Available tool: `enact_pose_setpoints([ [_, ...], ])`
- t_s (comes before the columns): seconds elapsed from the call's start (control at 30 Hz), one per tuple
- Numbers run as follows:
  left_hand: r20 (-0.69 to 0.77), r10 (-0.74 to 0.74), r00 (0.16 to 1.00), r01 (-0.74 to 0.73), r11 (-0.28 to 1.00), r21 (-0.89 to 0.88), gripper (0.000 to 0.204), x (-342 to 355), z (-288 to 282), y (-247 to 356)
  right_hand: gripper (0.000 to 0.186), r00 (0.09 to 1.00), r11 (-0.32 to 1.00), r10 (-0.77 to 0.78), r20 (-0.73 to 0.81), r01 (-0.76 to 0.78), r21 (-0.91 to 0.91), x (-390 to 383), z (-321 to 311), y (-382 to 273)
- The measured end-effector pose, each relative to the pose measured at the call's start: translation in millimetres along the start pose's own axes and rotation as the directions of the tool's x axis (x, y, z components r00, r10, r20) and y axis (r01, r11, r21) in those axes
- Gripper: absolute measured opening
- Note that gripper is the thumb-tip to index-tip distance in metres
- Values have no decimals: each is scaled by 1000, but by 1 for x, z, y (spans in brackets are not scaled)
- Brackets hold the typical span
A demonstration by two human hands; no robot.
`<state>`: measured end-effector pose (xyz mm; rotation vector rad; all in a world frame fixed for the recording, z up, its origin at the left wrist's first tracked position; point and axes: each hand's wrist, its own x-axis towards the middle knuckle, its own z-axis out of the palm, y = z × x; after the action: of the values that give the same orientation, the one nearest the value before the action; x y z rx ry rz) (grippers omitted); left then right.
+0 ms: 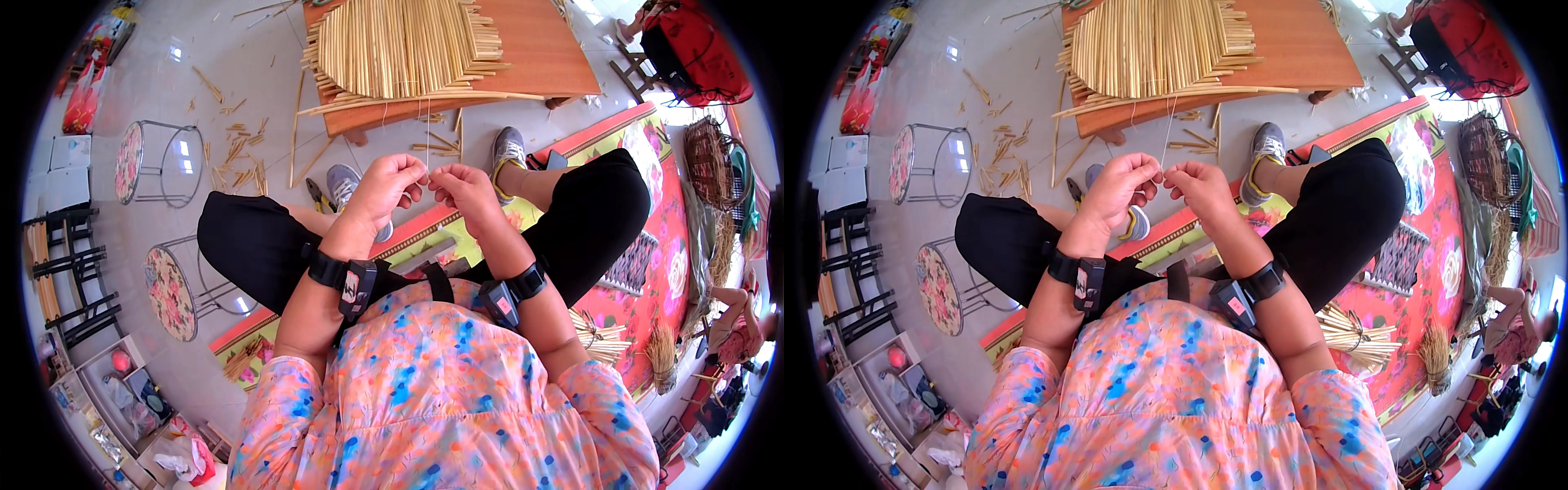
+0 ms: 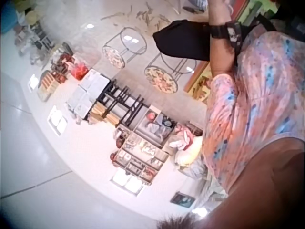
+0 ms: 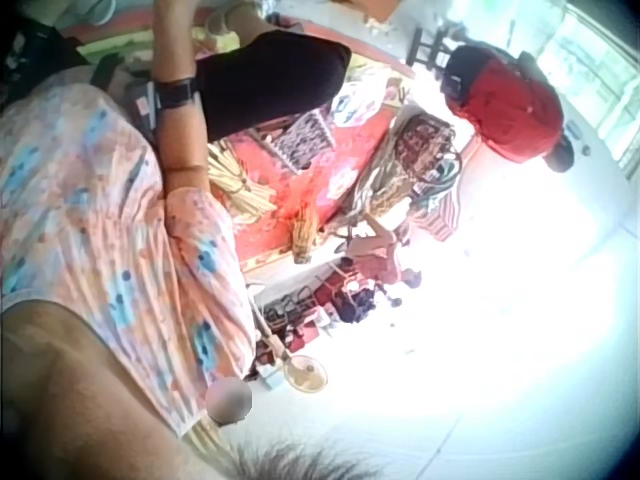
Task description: The person constructs a circular bamboo mat by arranging thin bamboo strips and securing them with wire and thread. The person uses a pair of pliers to tighten and trim wire while threading material through the bamboo strips to bind them together.
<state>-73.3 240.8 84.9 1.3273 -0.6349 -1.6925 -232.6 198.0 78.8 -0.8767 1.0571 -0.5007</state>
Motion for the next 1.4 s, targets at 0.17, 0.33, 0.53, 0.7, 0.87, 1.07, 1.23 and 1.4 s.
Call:
enact_pose_setpoints([
  [0.17, 9, 18, 1000, -18, 1000, -23, 13, -3, -2, 6, 13, 993, 993, -116, 34, 116, 16, -4, 4, -3],
  [0.33, 2, 8, 1000, -7, 999, -42, 16, -3, -5, 4, 14, 986, 988, -156, 58, 155, 13, -1, 3, 0],
  [0.53, -11, -67, 998, 65, 992, -107, 17, 1, -1, 9, 14, 987, 988, -154, 48, 155, -20, 3, 3, 4],
  [0.7, -2, -4, 1000, 4, 1000, -2, 14, 7, -4, -1, 15, 988, 988, -145, 50, 147, -45, 4, 3, 4],
  [0.87, 34, -22, 999, 24, 998, -61, 12, 6, -6, 3, 16, 989, 989, -144, 40, 146, -38, 7, 0, 5],
  [1.07, 53, -13, 999, 20, 993, -120, 10, 8, -9, 2, 17, 988, 988, -152, 35, 152, 0, 8, 1, 3],
  [1.23, 50, -3, 999, 9, 993, -119, 9, 8, -9, 4, 17, 988, 988, -152, 40, 152, 1, 9, 1, 3],
  [1.4, 40, 26, 999, -21, 992, -121, 10, 8, -6, 3, 16, 986, 986, -164, 39, 164, -6, 8, 0, 3],
])
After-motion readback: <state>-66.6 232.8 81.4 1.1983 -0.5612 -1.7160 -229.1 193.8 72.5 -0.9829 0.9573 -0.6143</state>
